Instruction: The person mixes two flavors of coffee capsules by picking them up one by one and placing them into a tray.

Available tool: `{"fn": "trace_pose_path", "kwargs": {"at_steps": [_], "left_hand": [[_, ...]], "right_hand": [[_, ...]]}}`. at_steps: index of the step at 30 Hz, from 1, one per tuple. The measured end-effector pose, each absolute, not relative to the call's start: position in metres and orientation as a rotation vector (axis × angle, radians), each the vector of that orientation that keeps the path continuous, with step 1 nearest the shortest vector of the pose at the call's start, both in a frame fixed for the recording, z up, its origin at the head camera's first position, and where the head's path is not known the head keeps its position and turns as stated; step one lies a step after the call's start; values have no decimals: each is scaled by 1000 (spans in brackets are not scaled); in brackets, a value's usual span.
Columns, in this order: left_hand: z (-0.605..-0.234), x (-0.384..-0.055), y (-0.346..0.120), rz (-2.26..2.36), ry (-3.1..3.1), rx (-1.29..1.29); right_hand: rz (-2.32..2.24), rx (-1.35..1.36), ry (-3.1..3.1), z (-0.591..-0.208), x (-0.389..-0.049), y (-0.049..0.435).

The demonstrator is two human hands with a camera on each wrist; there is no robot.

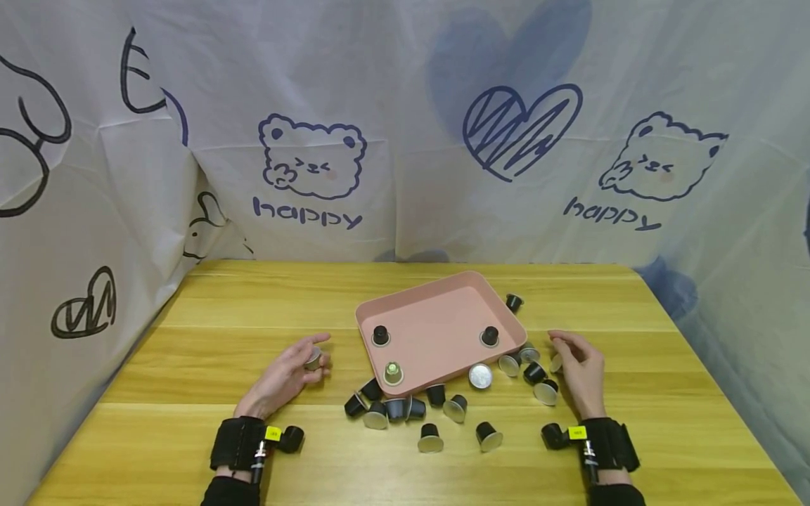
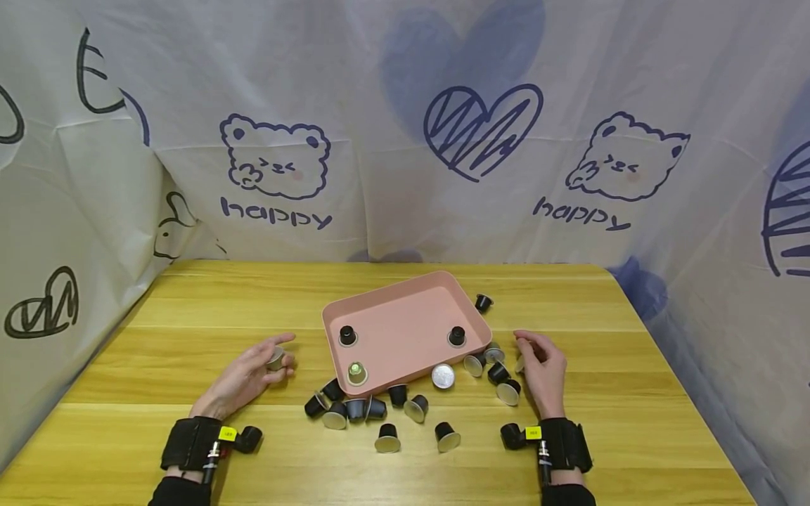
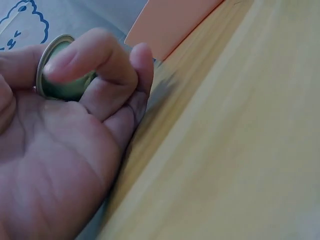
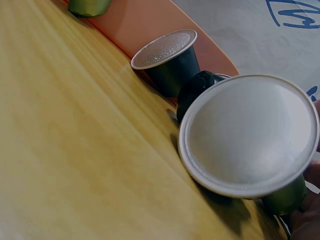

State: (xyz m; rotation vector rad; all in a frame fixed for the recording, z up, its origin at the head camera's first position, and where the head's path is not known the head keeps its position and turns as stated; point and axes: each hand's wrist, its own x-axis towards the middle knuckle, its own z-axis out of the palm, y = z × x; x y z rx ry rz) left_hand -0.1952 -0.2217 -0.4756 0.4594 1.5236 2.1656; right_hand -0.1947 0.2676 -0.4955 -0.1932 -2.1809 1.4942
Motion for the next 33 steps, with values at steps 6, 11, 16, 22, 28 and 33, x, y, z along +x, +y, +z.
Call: {"fn": "trace_pose_path", "kwargs": {"at_steps": [6, 11, 16, 22, 28, 33], "left_hand": [[-479, -196, -219, 2142, 1604, 394], [-479, -195, -217, 2121, 1703, 283], [-475, -195, -214, 2081, 1789, 166], [-470, -196, -207, 1952, 2027, 113], [-454, -199, -197, 1807, 2216, 261], [-432, -201, -182, 1642, 2346, 498]], "right_hand": [[1491, -191, -2181, -493, -193, 267], [1482, -182, -2168, -501, -197, 271], [1481, -177, -2165, -504, -198, 271], [1483, -182, -2169, -497, -196, 268], [1485, -174, -2164, -503, -198, 271], [1505, -168, -2160, -503, -199, 271]]}}
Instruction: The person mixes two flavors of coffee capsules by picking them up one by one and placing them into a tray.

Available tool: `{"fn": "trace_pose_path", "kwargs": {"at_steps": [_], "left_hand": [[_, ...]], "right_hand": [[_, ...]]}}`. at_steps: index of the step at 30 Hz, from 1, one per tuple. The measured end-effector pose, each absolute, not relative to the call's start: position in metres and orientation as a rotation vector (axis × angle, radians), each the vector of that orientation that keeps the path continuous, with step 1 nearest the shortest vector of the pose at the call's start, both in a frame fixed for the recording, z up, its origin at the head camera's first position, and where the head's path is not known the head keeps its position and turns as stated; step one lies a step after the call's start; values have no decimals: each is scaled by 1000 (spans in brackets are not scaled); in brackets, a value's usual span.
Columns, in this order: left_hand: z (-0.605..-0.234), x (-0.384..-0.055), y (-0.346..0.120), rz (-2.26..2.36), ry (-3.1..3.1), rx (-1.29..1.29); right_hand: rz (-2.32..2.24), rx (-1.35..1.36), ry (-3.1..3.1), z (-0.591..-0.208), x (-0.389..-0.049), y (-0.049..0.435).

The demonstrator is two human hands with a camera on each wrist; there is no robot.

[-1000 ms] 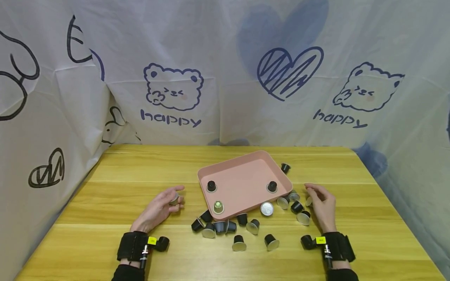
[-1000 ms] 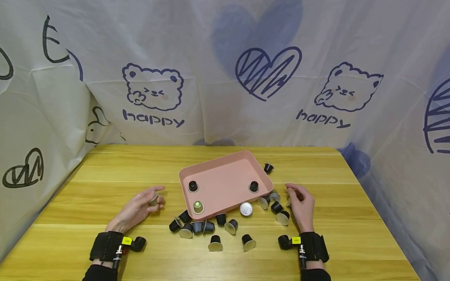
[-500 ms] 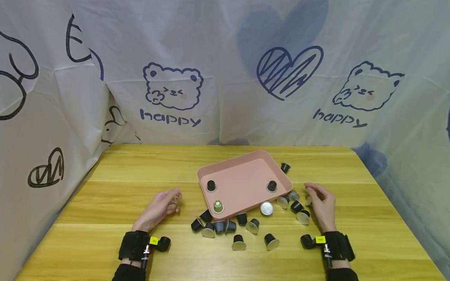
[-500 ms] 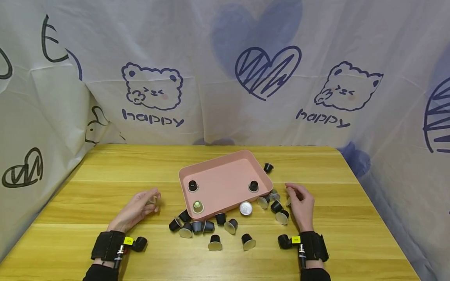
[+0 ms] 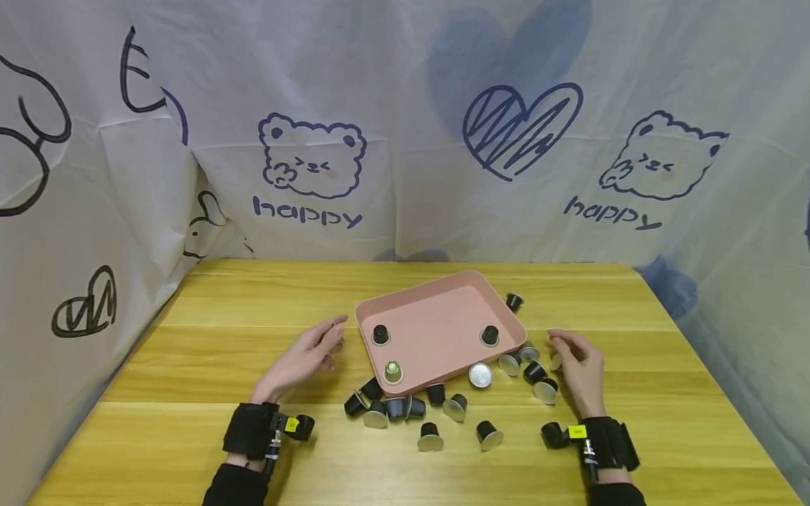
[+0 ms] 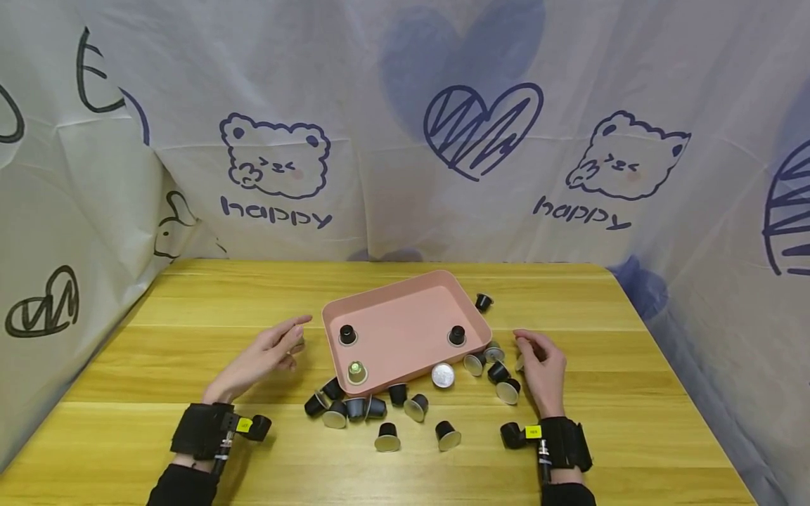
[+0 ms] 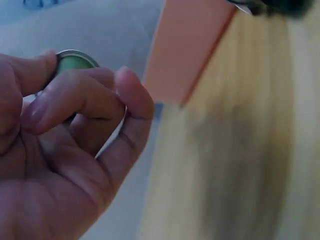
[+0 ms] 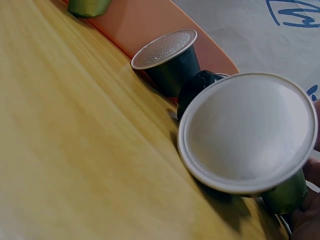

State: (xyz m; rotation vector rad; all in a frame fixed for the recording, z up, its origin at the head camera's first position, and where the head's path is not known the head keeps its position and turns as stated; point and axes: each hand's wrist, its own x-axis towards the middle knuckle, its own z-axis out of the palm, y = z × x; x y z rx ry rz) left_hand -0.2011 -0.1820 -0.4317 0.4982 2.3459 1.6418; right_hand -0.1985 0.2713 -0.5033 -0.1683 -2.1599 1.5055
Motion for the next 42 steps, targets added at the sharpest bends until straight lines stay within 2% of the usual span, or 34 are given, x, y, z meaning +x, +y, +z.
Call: {"fn": "trace_pose_path", "kwargs": {"at_steps": [11, 22, 33, 38, 42], "left_hand": [[-406, -206, -132, 952, 2956, 821], [-406, -220, -102, 250, 3046, 957], [-407, -215, -101, 244, 3074, 801], [-410, -209, -124, 698, 3202, 664], [-425, -203, -154, 1198, 3067, 415]], "right_hand": [[1500, -180, -2166, -503, -198, 271], [1470, -169, -2185, -505, -199, 272], [1466, -159, -2177, -505, -200, 272], [1466, -148, -2174, -502, -200, 272], [1476, -145, -2186, -502, -198, 273]]}}
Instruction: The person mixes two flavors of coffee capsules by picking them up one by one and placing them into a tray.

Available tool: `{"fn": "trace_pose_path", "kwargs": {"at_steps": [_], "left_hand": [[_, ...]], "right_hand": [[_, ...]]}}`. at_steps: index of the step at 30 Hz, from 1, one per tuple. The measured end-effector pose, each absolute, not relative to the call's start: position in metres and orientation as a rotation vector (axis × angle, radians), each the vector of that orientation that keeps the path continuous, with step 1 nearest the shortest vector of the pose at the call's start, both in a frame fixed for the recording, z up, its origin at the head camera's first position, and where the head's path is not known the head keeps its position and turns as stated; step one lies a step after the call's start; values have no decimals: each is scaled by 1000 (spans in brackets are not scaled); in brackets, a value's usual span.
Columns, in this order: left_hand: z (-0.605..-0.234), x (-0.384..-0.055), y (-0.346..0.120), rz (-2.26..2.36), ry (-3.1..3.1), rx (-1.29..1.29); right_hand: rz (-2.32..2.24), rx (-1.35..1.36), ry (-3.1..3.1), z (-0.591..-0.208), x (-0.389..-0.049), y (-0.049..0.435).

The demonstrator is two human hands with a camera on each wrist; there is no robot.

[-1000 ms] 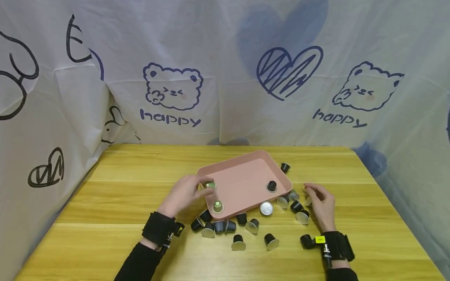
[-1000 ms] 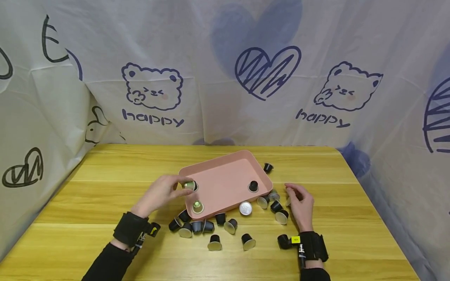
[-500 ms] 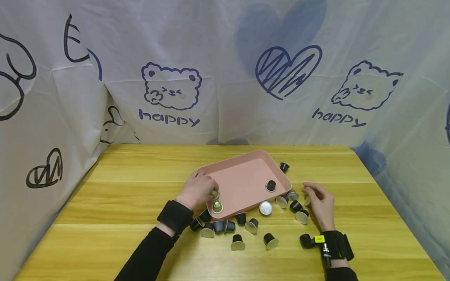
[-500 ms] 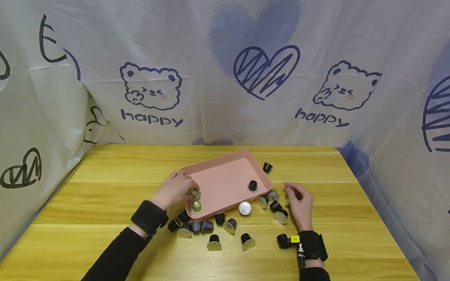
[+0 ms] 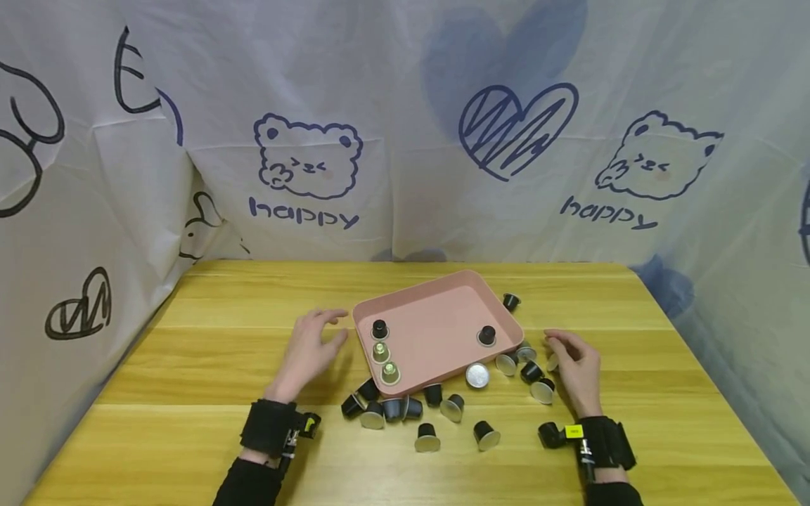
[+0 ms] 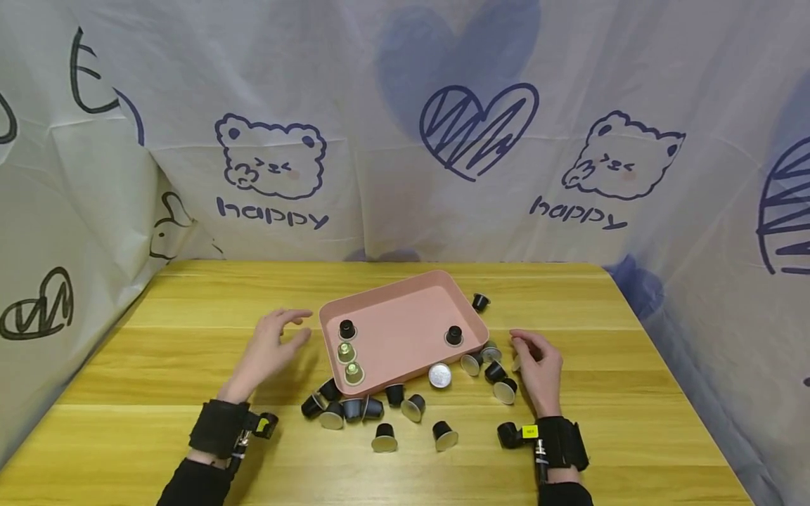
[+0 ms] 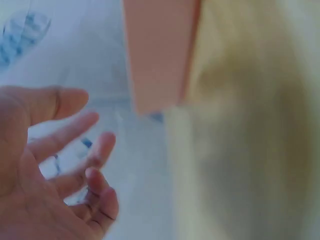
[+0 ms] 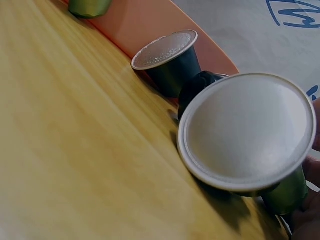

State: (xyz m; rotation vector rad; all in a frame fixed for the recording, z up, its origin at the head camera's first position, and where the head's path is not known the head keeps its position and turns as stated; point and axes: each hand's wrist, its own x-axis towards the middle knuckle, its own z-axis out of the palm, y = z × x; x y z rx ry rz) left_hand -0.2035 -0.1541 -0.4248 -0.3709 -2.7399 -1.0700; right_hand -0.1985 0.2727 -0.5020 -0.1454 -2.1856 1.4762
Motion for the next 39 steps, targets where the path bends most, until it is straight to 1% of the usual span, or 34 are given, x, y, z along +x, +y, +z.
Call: {"fn": "trace_pose_path", "kwargs": {"at_steps": [6, 11, 19, 28, 33, 39], "left_hand": [[-449, -199, -190, -1630, -2782, -98], [-462, -198, -198, -1871, -2708, -10], [-474, -199, -202, -2077, -2542, -122], [-476, -201, -202, -2123, -2518, -177], [-475, -199, -201, -2128, -2522, -180], [-474, -200, -200, -2131, -2519, -194]], "right_hand": [[1505, -159, -2209, -500, -197, 270], [1483, -112, -2234, -501, -197, 271], [1443, -85, -2262, -502, -197, 272], [1481, -61, -2277, -502, -195, 271], [1521, 11, -2279, -501, -195, 273], [1682, 134, -2208, -498, -195, 277]]}}
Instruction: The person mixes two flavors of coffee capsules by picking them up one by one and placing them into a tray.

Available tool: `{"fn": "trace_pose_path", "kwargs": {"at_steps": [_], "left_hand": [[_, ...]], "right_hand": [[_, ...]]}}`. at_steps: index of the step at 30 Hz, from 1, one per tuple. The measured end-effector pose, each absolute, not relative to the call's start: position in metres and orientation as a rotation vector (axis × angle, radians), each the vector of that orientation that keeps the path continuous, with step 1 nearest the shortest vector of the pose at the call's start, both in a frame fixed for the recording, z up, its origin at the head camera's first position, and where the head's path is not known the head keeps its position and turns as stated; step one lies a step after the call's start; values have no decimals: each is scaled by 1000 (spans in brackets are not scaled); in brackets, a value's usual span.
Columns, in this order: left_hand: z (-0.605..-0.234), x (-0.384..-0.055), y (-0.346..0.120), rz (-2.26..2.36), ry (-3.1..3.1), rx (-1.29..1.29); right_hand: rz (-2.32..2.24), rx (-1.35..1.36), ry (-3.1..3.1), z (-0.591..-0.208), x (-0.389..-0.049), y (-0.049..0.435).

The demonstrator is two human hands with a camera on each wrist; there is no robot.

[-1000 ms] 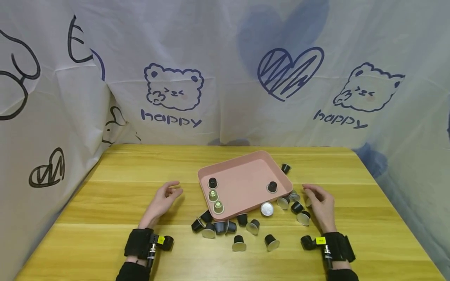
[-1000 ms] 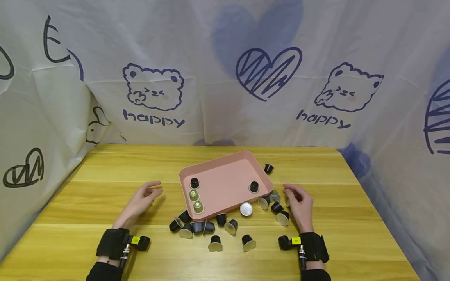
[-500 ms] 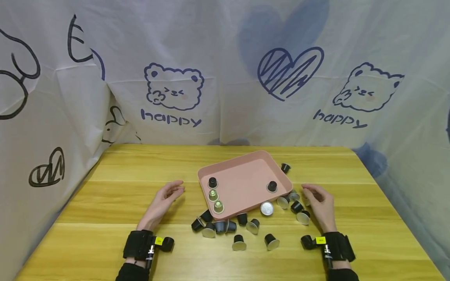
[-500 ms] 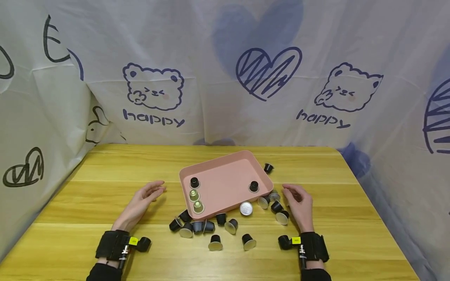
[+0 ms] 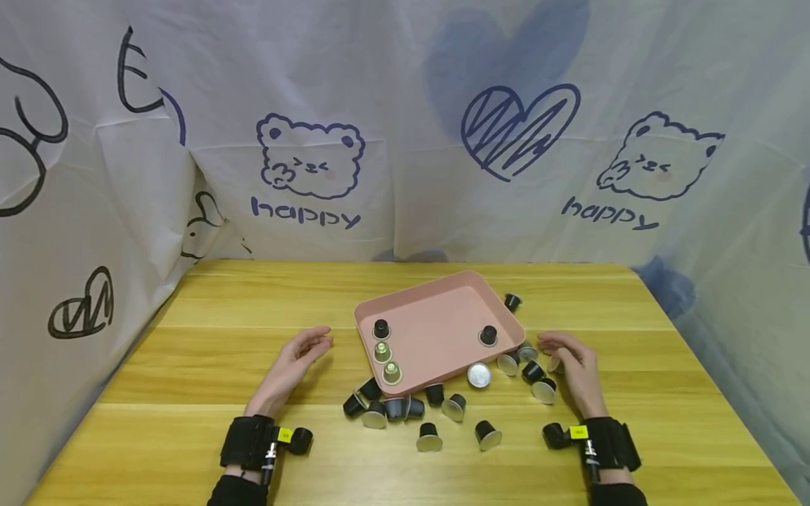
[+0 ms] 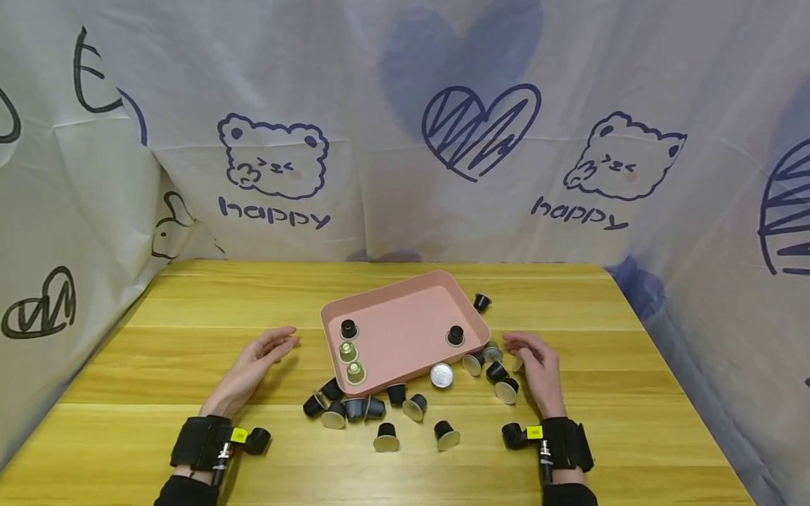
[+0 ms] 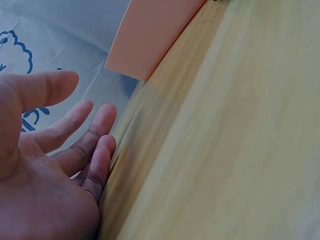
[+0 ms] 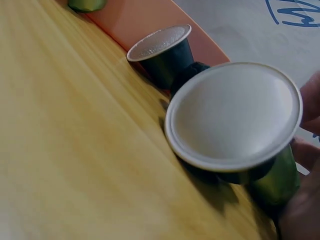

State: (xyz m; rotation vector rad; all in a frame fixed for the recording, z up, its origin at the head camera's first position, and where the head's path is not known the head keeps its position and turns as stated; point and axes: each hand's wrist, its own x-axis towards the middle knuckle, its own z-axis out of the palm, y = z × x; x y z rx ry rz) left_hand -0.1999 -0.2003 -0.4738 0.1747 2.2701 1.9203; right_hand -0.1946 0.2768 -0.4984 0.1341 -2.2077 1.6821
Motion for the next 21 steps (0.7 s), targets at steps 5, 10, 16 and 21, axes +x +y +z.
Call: {"fn": "trace_pose_path", "kwargs": {"at_steps": [5, 10, 16, 21], "left_hand": [[-474, -200, -200, 1918, 2280, 175], [-475, -200, -200, 1903, 2297, 173], [-476, -201, -199, 1898, 2313, 181], [-475, -200, -199, 1892, 2323, 184]], "right_hand": [[1727, 212, -2243, -495, -192, 280], [1704, 285, -2336, -492, -190, 284], [1646, 380, -2423, -494, -191, 290], [1528, 380, -2524, -497, -193, 292]]}}
